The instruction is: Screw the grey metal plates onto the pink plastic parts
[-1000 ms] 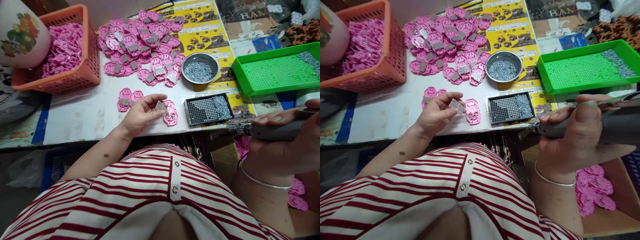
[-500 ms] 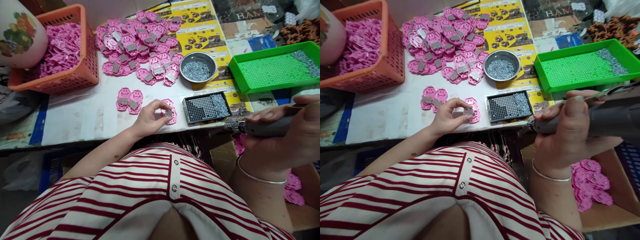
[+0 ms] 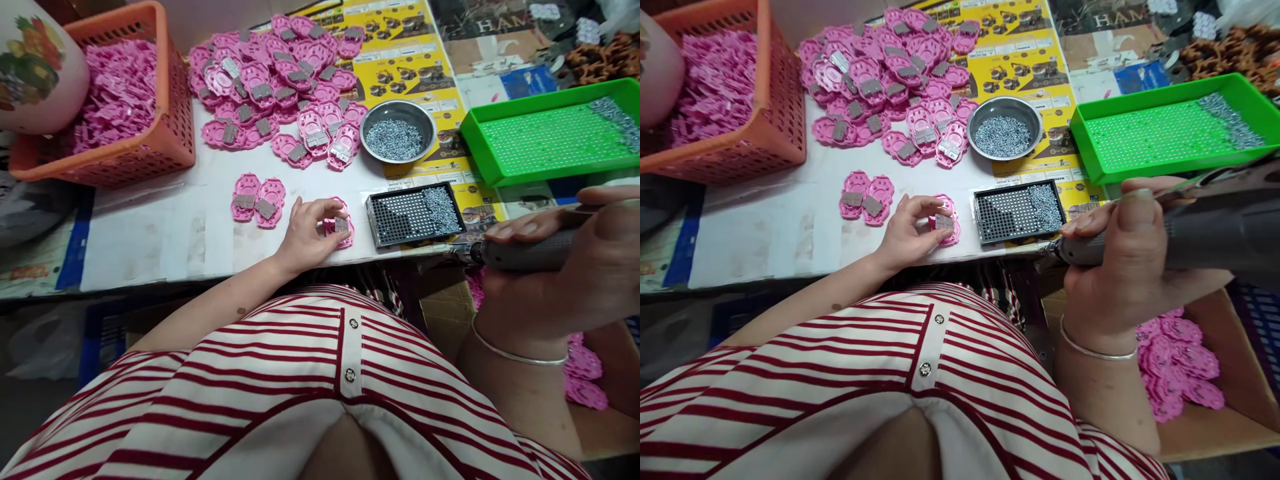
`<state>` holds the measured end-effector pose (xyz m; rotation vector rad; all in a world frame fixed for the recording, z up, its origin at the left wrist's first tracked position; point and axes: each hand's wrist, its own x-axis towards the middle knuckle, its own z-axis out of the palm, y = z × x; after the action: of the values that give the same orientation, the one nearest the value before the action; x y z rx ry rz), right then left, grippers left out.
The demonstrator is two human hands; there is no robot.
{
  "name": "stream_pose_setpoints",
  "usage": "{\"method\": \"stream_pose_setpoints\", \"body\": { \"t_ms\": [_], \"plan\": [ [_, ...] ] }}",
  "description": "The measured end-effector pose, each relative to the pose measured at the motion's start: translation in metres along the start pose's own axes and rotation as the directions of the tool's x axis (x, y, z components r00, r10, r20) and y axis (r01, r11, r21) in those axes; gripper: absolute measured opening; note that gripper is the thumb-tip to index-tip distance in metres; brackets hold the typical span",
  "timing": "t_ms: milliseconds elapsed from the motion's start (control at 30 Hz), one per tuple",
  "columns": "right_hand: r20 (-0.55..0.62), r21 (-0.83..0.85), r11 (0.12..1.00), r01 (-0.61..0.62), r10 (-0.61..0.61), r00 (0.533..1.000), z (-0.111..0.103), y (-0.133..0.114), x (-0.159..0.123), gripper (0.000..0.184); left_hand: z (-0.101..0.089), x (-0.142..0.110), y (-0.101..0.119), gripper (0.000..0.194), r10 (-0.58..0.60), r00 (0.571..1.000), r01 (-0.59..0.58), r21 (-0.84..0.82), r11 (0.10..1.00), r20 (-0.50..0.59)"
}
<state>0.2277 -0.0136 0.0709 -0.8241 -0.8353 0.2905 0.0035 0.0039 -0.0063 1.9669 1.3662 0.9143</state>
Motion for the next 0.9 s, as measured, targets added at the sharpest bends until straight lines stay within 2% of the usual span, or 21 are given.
{"method": "stream_pose_setpoints", "body": {
  "t_ms": [67,167,333,500,733,833,900],
  "plan": [
    [0.003,-0.018,1.000,-0.009,0.009,1.000,0.000,0.000,0.000,0.019,0.000,-0.001,-0.001,0.041,0.005,0.999,-0.005,-0.002,1.000,-0.038],
    [-0.006,-0.063,0.998,-0.031,0.031,1.000,0.001,0.000,0.001,0.021,-0.003,-0.003,0.000,0.045,0.002,1.000,-0.001,0.075,0.997,-0.018],
    [-0.003,-0.028,1.000,-0.009,0.009,1.000,0.003,-0.002,0.000,0.019,-0.008,-0.003,0.002,0.045,0.024,0.999,-0.031,0.164,0.986,0.042],
    [0.038,-0.063,0.998,0.004,-0.002,0.999,0.007,-0.008,-0.005,0.020,-0.006,0.000,0.005,0.047,0.008,1.000,-0.011,0.182,0.983,0.016],
    [0.046,0.037,0.999,-0.017,0.015,0.999,0.009,-0.009,-0.005,0.013,-0.005,0.001,0.010,0.046,-0.019,0.999,0.010,0.224,0.975,0.039],
    [0.069,-0.050,0.998,-0.024,0.027,0.997,0.009,-0.010,-0.005,0.013,-0.006,0.001,0.012,0.045,-0.027,0.998,0.012,0.259,0.966,0.055],
    [0.084,-0.153,0.987,-0.052,0.065,0.994,0.008,-0.011,-0.004,0.021,-0.007,0.000,0.014,0.044,-0.023,0.997,0.002,0.284,0.959,0.071]
  ]
}}
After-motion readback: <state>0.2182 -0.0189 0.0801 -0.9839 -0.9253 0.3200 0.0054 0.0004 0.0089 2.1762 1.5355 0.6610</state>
